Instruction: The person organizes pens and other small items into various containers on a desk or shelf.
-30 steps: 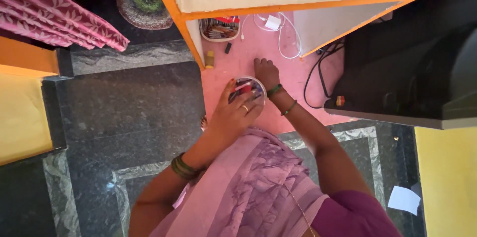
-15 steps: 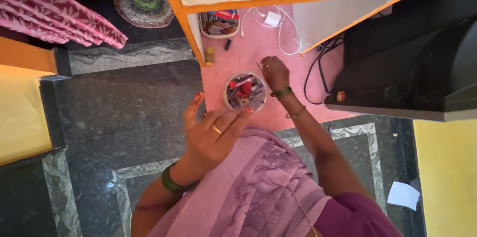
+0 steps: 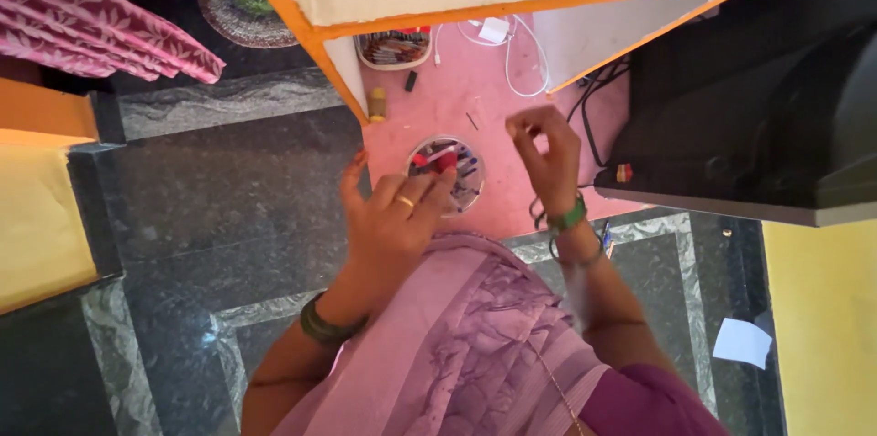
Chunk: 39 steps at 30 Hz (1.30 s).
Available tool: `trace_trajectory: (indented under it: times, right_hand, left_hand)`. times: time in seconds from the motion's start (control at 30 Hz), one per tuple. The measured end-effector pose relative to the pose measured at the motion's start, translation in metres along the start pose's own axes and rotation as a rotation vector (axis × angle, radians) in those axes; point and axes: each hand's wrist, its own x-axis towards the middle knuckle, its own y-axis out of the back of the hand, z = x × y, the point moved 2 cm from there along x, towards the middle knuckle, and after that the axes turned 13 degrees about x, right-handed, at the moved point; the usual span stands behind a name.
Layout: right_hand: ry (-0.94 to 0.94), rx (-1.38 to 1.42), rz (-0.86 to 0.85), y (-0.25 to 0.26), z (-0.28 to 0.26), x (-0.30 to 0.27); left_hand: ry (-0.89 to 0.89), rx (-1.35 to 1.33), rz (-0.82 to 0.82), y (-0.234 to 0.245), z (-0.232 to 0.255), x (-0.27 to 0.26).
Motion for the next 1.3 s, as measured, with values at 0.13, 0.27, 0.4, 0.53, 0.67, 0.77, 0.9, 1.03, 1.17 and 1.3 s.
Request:
trace_trajectory:
  times: [0.13,0.27,0.4,0.53,0.67,0.77,0.9,1.03,1.17,1.3]
  right_hand:
    - [-0.223,-0.090,-0.028,-0.021,0.116,-0.002]
    - [-0.082,-0.525,-0.212,-0.054,0.173,-0.008]
    - [-0.038,-0.827,-0.287,-0.076,0.190,-0.005]
    - [0.080,-0.822,-0.251,-0.088,0.224,-0.014]
    - [-0.035,-0.774,-0.230,-0.089,0.208,-0.006]
    - [-0.149,-0.489,-0.172,-0.066,0.169,-0.001]
    - [-0.229,0.277,-0.024,-0.017,0.084,-0.013]
    - [-0.177,0.634,0.052,-0.011,0.017,-0.035]
    - [-0.058,0.720,-0.003,-0.027,-0.003,-0.045]
    - [0.024,0.521,-0.006,-0.038,0.000,-0.047]
  left_hand:
    - [0.002,-0.063,-0.077,-0.034,0.001,-0.011]
    - [0.029,0.023,-0.107,-0.051,0.003,-0.018]
    - [0.124,0.052,-0.137,-0.053,-0.002,-0.021]
    - [0.191,0.036,-0.216,-0.058,-0.002,-0.023]
    - [0.161,-0.175,-0.261,-0.071,0.010,-0.029]
    - [0.111,-0.273,-0.254,-0.078,0.017,-0.034]
    - [0.105,-0.279,-0.274,-0.089,0.024,-0.047]
    - [0.115,-0.204,-0.275,-0.097,0.023,-0.052]
    - [0.155,-0.183,-0.215,-0.088,0.018,-0.038]
    - [0.174,-0.212,-0.147,-0.085,0.007,-0.028]
